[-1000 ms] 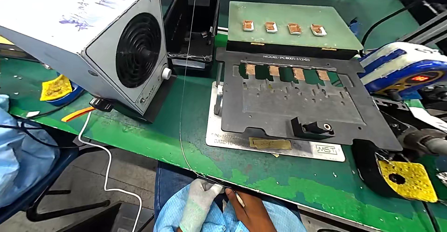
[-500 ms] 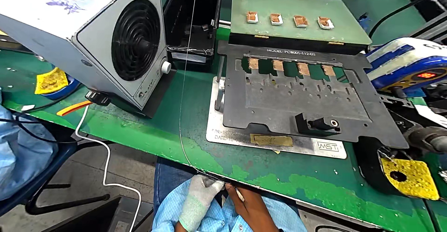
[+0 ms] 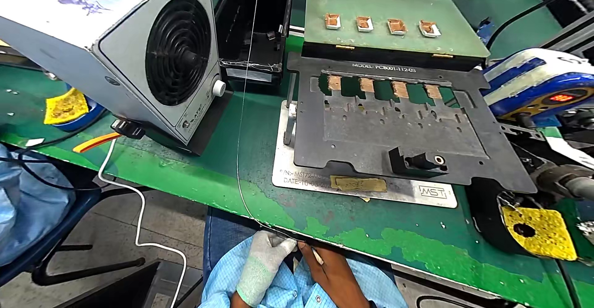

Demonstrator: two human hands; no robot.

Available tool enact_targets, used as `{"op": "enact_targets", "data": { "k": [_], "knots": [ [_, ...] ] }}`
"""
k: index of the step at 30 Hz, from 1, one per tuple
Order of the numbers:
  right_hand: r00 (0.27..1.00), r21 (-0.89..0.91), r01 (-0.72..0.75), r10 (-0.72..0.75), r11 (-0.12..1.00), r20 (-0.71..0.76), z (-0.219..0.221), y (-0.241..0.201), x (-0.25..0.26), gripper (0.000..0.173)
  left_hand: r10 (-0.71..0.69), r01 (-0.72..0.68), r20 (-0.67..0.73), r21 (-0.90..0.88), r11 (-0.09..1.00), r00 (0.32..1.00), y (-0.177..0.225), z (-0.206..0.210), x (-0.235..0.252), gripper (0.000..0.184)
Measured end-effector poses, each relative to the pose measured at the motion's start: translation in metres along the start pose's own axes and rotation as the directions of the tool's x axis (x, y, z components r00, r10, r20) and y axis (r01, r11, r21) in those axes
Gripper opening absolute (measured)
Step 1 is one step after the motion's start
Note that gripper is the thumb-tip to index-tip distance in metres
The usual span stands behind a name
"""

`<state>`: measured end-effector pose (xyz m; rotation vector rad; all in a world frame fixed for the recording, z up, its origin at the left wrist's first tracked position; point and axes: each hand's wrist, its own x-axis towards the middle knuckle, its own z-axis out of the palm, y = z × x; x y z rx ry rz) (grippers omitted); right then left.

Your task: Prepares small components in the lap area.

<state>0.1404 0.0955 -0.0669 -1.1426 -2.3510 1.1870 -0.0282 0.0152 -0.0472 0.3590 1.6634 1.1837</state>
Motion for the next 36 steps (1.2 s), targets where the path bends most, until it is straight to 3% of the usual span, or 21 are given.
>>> {"op": "enact_targets", "data": {
  "k": [10,18,32,36],
  "knots": [
    [0.997,-0.099,-0.058,0.063,0.993,0.046,-0.0013,-0.0012,0.0009,0.045,0.017,-0.018,0.007,0.07,0.997,1.0,-0.002,-0.0014,0.0014,0.016],
    [1.0,-0.16,-0.024,0.025,0.987,0.005,-0.0006,-0.0033,0.0012,0.042,0.003,-0.004,0.015,0.051,0.999,1.0,0.0015,-0.0008,-0.0008,0.017],
    [1.0,-0.138,-0.018,0.019,0.99,0.007,-0.0032,-0.0051,0.0005,0.042,0.006,-0.007,0.027,0.044,0.999,1.0,-0.0006,-0.0014,-0.0002,0.018],
    [1.0,-0.108,-0.031,0.031,0.994,-0.002,-0.0033,-0.0038,-0.0001,0.042,0.026,-0.024,0.04,-0.048,0.999,0.999,-0.0043,-0.0012,0.0001,0.023]
  ]
}}
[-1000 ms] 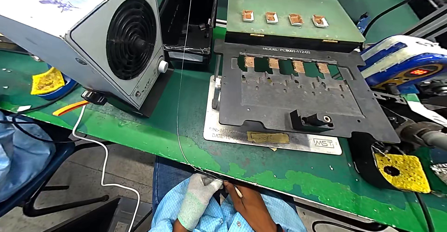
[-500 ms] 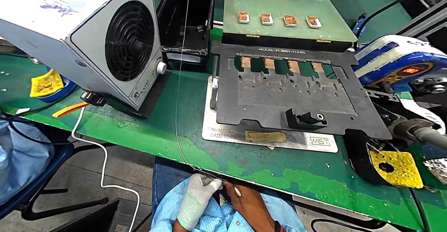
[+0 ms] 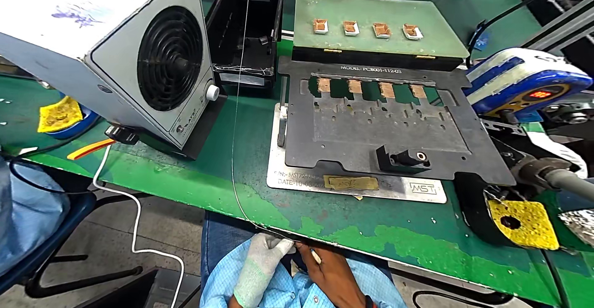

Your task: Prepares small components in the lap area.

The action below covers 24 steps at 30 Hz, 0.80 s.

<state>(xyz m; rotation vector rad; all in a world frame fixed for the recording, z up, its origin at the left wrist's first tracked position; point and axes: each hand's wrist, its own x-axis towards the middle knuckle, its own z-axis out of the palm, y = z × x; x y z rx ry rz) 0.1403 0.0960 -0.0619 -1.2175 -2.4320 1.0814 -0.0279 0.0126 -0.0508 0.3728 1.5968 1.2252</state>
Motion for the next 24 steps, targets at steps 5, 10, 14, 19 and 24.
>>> {"op": "enact_targets", "data": {
  "k": [5,10,14,19,24],
  "knots": [
    [0.999,0.054,0.004,-0.006,0.999,0.042,0.002,0.007,0.001,0.045,-0.025,0.025,0.021,0.001,1.0,0.999,0.004,0.001,0.0,0.023],
    [1.0,0.005,0.011,-0.011,1.0,0.017,0.003,0.005,0.0,0.045,-0.073,0.072,0.005,0.045,0.996,0.997,0.006,0.003,0.0,0.022],
    [1.0,-0.037,0.015,-0.015,0.999,0.01,0.004,0.003,0.0,0.044,-0.099,0.1,-0.011,0.053,0.994,0.995,0.01,0.005,0.0,0.017],
    [1.0,-0.028,0.011,-0.01,1.0,0.018,0.004,0.003,0.0,0.044,-0.093,0.094,-0.014,0.037,0.995,0.996,0.009,0.005,0.0,0.017],
    [0.999,-0.015,-0.002,0.002,1.0,0.033,0.004,0.004,0.001,0.044,-0.05,0.05,-0.004,0.011,0.999,0.999,0.007,0.005,0.0,0.017]
  ]
}}
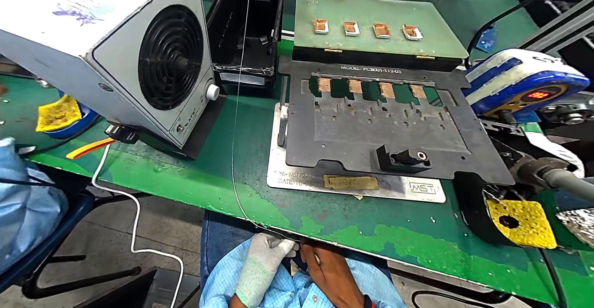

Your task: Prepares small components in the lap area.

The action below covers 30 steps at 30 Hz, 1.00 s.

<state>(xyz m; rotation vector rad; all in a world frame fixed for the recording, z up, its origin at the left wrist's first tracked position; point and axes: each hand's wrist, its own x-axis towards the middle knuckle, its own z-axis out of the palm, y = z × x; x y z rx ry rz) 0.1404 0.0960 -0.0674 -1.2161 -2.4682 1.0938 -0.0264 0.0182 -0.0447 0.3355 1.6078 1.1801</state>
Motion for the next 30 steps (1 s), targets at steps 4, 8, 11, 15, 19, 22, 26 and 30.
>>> {"op": "enact_targets", "data": {
  "k": [4,8,11,15,19,22,26,30],
  "knots": [
    [1.0,0.004,0.006,-0.006,1.0,-0.005,0.0009,0.0012,0.0,0.045,0.005,-0.005,-0.003,0.008,1.0,1.0,-0.0017,0.0001,0.0004,0.016],
    [1.0,-0.002,-0.013,0.013,1.0,0.007,-0.001,-0.001,0.0002,0.046,-0.024,0.024,-0.012,0.002,1.0,1.0,0.0025,0.0018,-0.0005,0.015],
    [1.0,-0.013,-0.023,0.023,1.0,0.005,-0.0012,-0.0021,-0.0002,0.046,-0.045,0.045,-0.018,0.013,0.999,0.999,0.0032,0.0019,-0.001,0.016],
    [1.0,-0.004,-0.022,0.022,1.0,-0.002,-0.0019,-0.0042,-0.0003,0.046,-0.021,0.021,-0.025,-0.002,1.0,0.999,0.0021,0.0017,-0.0011,0.014],
    [1.0,0.019,0.003,-0.003,1.0,-0.016,-0.0028,-0.0045,-0.0009,0.044,-0.015,0.015,-0.024,-0.005,1.0,1.0,0.0027,0.0016,-0.0015,0.014],
    [0.998,0.014,0.031,-0.03,0.999,-0.057,-0.0026,-0.0052,-0.0014,0.041,0.006,-0.007,-0.023,-0.033,0.999,1.0,0.0005,0.0005,-0.0013,0.015],
    [0.999,0.013,0.017,-0.016,1.0,-0.051,-0.0031,-0.0059,-0.0019,0.041,0.012,-0.015,-0.037,-0.077,0.997,0.999,-0.0034,-0.0011,-0.0001,0.016],
    [0.998,0.013,0.035,-0.035,0.999,-0.053,-0.0035,-0.0064,-0.0018,0.041,0.006,-0.012,-0.059,-0.115,0.993,0.998,-0.0029,-0.0006,-0.0006,0.013]
  ]
}}
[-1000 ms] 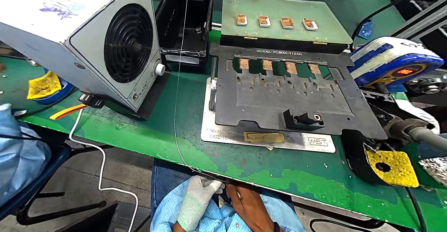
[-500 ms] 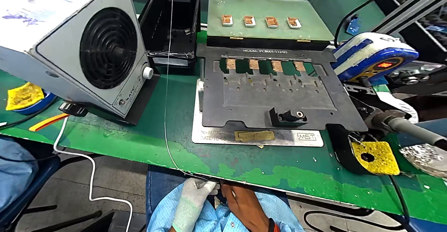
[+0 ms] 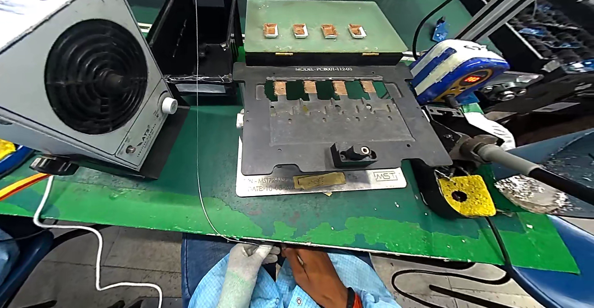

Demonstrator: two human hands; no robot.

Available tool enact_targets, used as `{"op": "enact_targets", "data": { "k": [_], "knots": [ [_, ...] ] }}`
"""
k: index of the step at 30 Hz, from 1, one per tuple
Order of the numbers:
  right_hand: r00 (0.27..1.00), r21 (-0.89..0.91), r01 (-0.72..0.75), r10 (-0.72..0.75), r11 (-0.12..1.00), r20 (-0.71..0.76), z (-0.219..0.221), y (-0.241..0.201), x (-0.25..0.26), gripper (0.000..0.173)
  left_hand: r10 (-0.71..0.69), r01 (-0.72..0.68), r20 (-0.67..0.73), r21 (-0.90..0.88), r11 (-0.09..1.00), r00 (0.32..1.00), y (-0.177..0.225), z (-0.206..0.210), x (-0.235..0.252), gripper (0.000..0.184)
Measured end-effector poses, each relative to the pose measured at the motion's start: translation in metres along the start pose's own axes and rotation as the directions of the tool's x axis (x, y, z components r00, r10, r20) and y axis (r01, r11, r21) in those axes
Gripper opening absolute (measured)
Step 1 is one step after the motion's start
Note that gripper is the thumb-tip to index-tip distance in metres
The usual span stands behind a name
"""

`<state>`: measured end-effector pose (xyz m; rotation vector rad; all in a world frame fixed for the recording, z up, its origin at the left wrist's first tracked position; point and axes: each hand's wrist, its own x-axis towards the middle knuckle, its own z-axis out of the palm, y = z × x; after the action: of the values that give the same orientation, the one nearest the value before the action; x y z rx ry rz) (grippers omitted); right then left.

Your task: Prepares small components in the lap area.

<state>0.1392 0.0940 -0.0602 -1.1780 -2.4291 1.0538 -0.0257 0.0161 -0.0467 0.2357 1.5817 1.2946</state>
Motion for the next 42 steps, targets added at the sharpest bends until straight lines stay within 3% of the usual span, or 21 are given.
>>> {"op": "enact_targets", "data": {
  "k": [17,21,25,30,42],
  "knots": [
    [0.998,0.038,0.018,-0.016,0.999,-0.055,0.003,0.0023,0.0005,0.039,0.004,-0.004,-0.012,-0.04,0.999,1.0,0.0011,-0.0006,0.0001,0.012],
    [0.983,0.359,-0.144,0.175,0.922,-0.054,0.0003,-0.0014,0.0042,0.034,0.006,-0.006,0.01,-0.007,1.0,1.0,0.0022,-0.0016,-0.0012,0.014],
    [0.971,0.542,-0.127,0.216,0.831,-0.104,-0.0039,-0.0056,0.0047,0.033,-0.007,0.005,0.042,0.046,0.999,0.999,-0.0004,-0.0016,0.0001,0.015],
    [0.98,0.53,-0.113,0.184,0.84,-0.082,-0.0018,-0.0061,0.0047,0.029,-0.023,0.016,0.045,0.145,0.989,0.999,-0.0001,-0.0014,0.001,0.015],
    [0.993,0.397,-0.058,0.095,0.916,-0.073,0.002,-0.0003,0.0029,0.03,-0.018,0.01,0.064,0.128,0.992,0.998,-0.0018,-0.0011,0.0014,0.013]
  ]
}}
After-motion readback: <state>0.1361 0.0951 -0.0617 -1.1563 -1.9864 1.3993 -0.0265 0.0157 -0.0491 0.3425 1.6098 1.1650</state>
